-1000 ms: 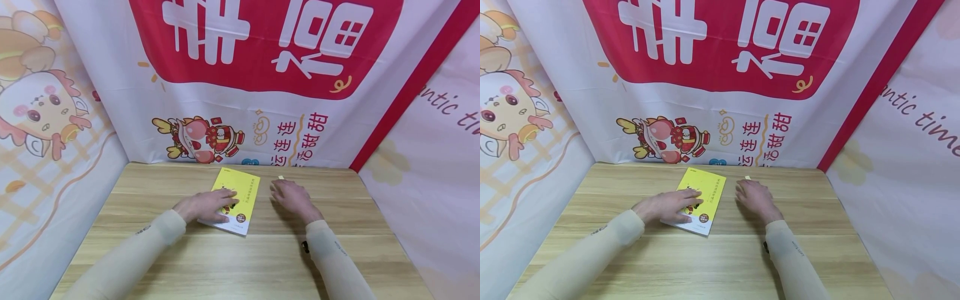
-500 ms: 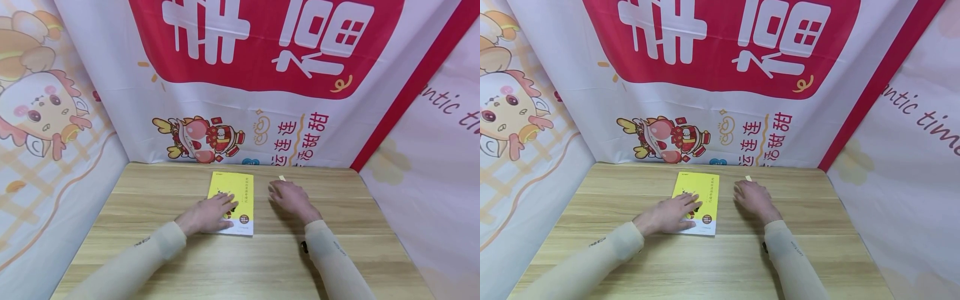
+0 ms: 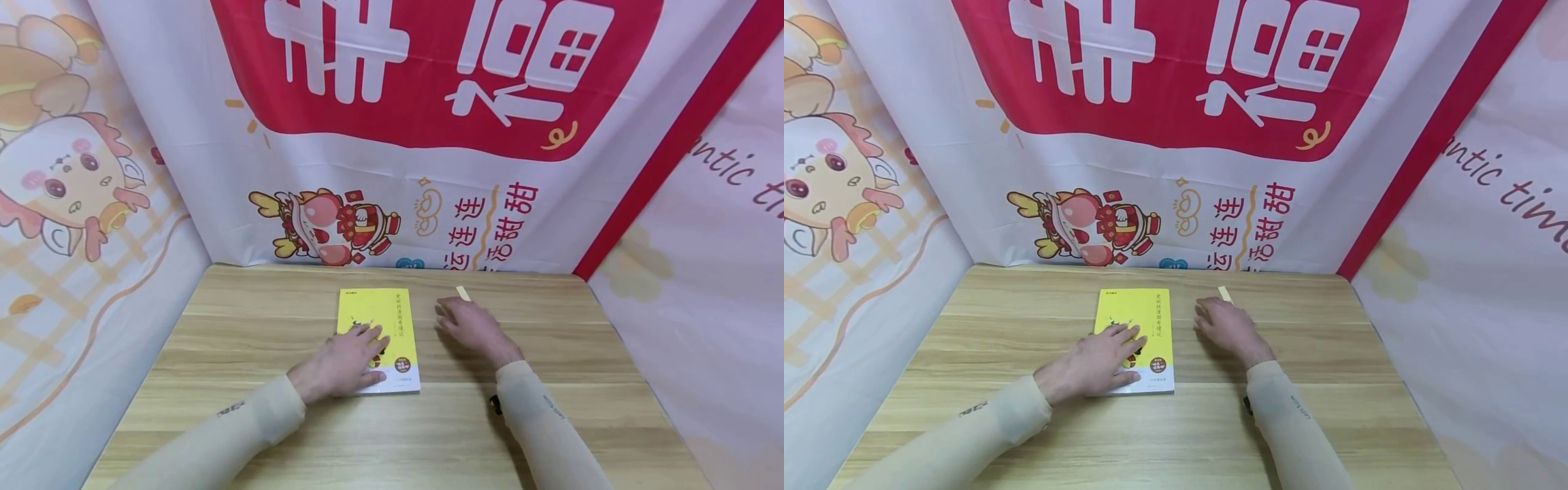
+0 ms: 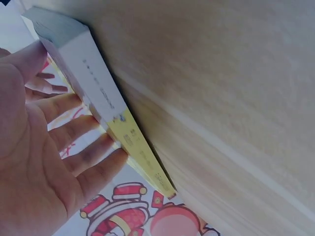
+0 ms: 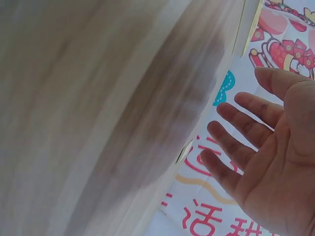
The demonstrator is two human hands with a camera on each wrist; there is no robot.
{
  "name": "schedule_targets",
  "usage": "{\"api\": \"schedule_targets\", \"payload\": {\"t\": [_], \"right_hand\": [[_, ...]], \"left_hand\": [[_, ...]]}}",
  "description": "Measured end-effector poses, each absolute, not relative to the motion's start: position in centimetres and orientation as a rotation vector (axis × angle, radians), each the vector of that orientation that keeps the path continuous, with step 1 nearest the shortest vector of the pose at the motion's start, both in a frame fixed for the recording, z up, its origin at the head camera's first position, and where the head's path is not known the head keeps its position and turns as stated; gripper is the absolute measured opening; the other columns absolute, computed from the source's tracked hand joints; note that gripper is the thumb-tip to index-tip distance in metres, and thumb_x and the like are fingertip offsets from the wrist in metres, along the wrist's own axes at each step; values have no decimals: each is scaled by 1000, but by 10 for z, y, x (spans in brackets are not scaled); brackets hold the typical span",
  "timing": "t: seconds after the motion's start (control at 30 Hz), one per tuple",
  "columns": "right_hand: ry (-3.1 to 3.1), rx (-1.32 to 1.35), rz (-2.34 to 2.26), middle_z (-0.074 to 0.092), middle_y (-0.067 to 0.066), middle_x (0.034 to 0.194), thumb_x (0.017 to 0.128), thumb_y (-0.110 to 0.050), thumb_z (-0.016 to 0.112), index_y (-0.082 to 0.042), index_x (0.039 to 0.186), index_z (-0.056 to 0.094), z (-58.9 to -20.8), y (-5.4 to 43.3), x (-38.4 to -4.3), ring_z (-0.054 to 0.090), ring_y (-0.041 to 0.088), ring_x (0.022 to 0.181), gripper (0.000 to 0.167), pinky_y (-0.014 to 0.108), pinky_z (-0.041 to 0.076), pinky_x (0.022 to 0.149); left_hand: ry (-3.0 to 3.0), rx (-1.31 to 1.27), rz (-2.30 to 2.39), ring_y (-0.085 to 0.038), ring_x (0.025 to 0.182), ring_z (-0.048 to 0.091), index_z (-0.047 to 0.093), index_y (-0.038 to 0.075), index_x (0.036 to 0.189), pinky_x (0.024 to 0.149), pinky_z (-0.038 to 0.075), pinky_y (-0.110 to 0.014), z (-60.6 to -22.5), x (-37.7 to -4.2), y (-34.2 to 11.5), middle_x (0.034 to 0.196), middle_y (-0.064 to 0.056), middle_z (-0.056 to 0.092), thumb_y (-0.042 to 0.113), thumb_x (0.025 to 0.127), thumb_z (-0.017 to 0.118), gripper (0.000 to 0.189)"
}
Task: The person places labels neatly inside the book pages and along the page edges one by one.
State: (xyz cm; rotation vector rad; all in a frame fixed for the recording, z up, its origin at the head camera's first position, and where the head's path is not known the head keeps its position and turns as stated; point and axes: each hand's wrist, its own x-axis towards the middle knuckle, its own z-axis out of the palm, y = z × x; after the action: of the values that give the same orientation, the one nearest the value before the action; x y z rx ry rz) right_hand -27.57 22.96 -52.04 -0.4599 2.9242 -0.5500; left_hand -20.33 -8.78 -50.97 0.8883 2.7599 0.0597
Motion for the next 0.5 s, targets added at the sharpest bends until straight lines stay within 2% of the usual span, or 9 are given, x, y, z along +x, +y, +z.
{"api": "schedule_targets", "payload": {"t": [0.13, 0.3, 0.5], "right_hand": [[2852, -454, -735, 66, 22, 171, 121, -26, 67, -2, 168, 61, -520, 223, -274, 61, 45, 162, 53, 65, 47, 139], [2804, -367, -896, 65, 24, 171, 122, -24, 65, 0, 171, 56, -519, 213, -272, 61, 45, 162, 55, 64, 49, 137], [2761, -336, -1064, 67, 27, 167, 122, -22, 64, 4, 168, 57, -520, 203, -268, 68, 46, 156, 54, 62, 55, 133]], "left_hand": [[2764, 922, 52, -35, 176, 45, 51, 27, 179, 140, 47, -64, -510, -209, -93, 190, -5, 47, 69, 113, 68, 81], [2737, 994, 79, -33, 175, 47, 54, 32, 178, 139, 48, -64, -513, -221, -105, 189, 0, 48, 68, 111, 72, 78], [2648, 1138, 113, -28, 180, 40, 51, 37, 179, 143, 43, -61, -518, -239, -125, 192, 4, 43, 64, 113, 70, 74]]}}
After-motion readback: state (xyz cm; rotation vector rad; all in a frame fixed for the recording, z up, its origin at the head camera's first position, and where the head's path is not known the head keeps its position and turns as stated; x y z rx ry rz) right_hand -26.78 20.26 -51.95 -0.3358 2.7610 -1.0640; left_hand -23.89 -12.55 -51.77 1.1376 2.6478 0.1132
